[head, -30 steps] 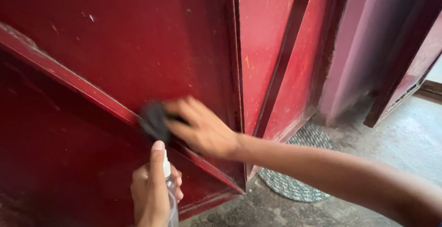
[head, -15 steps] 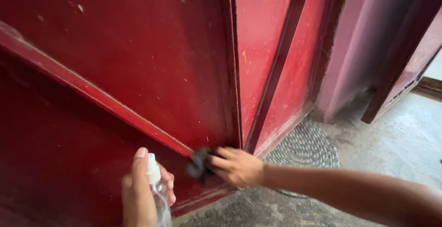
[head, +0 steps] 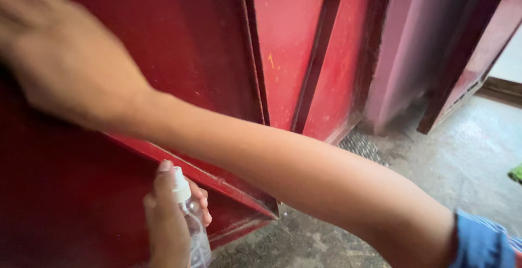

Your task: The person sprays a clear liquid from a spray bottle onto a red metal door and wipes the surface with a dark cloth. The person repeatedly sprays and wipes different sections of the door, including the frame and panels, to remove visible white marks.

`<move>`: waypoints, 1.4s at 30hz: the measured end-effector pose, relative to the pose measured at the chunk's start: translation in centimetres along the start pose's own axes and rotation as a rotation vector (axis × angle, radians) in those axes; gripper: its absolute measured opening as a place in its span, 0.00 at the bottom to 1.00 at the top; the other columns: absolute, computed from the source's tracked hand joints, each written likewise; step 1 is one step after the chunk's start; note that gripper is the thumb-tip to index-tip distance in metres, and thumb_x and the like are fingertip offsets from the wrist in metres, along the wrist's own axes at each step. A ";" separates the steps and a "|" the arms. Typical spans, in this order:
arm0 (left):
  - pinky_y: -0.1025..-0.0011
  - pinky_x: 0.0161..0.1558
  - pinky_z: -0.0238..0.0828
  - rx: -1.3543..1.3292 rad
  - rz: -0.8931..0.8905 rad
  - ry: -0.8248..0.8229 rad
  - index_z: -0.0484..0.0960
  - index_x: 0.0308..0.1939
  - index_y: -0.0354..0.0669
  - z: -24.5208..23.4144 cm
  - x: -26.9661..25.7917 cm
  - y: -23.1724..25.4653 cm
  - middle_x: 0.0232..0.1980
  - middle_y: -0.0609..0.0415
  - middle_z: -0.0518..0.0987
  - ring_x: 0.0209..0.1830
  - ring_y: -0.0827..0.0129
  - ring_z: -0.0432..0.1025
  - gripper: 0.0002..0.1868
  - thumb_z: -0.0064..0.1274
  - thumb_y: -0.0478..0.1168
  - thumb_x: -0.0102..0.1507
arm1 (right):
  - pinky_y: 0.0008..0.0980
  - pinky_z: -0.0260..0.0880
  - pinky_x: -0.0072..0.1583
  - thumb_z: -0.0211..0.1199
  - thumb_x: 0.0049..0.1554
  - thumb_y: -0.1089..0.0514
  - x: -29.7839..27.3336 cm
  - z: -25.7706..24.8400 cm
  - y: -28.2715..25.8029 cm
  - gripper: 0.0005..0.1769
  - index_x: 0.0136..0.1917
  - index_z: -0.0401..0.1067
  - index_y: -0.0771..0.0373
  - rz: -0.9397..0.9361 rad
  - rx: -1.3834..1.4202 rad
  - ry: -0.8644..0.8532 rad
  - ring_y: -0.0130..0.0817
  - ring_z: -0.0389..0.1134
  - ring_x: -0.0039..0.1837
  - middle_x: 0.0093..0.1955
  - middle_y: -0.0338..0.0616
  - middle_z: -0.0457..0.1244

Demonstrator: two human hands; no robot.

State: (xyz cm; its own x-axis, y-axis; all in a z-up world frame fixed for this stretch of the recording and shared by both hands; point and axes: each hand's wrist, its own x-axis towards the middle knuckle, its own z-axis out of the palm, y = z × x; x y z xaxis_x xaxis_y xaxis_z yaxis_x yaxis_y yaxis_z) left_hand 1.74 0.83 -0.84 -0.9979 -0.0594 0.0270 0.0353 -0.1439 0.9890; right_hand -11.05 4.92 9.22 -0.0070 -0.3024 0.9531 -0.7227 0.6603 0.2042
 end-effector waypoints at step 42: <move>0.68 0.14 0.63 0.186 -0.039 -0.221 0.72 0.15 0.36 2.3 0.9 -2.5 0.14 0.49 0.71 0.08 0.66 0.66 0.39 0.38 0.68 0.63 | 0.36 0.68 0.54 0.61 0.47 0.55 -26.5 -16.4 -4.3 0.17 0.46 0.80 0.65 -0.271 -0.567 -1.304 0.46 0.64 0.58 0.60 0.52 0.62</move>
State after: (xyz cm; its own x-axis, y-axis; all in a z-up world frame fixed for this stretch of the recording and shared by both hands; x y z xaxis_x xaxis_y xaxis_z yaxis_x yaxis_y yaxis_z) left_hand 0.61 3.38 -2.94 -0.9867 0.1625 -0.0007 0.0064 0.0426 0.9991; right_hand 3.55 21.36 -13.23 -0.7532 -0.6553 0.0572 -0.4403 0.5668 0.6963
